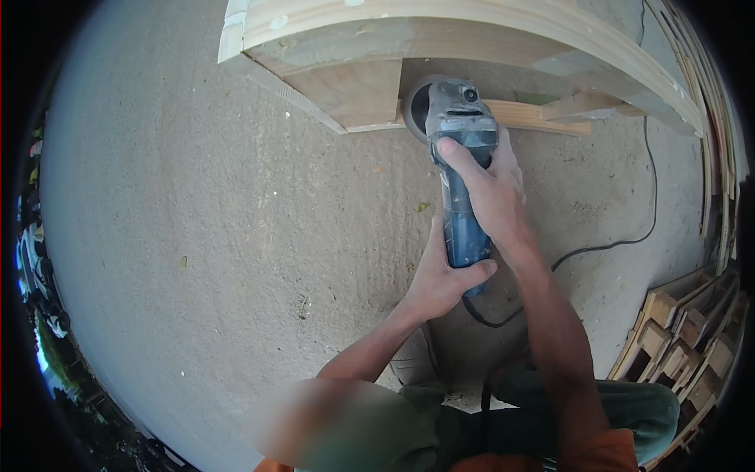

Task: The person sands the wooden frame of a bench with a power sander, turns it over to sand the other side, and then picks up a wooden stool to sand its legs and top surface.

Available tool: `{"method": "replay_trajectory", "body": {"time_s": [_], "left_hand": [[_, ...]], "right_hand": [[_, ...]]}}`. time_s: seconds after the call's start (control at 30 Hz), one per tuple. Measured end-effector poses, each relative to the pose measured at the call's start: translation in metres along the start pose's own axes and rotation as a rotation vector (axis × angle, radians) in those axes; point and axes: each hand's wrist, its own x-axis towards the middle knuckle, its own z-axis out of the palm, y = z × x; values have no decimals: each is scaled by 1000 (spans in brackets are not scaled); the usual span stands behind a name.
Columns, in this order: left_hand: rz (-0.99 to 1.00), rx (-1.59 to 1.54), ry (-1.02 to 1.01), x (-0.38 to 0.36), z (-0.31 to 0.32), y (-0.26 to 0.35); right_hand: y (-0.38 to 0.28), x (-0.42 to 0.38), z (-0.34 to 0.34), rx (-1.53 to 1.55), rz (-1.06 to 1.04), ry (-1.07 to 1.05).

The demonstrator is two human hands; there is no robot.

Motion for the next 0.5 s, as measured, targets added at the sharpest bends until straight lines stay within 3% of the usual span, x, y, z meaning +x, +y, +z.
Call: {"method": "replay_trajectory", "body": {"time_s": [0.5], "left_hand": [[-43,45,-26,10,-9,20]], "right_hand": [[-1,17,4,69,10,40]]}}
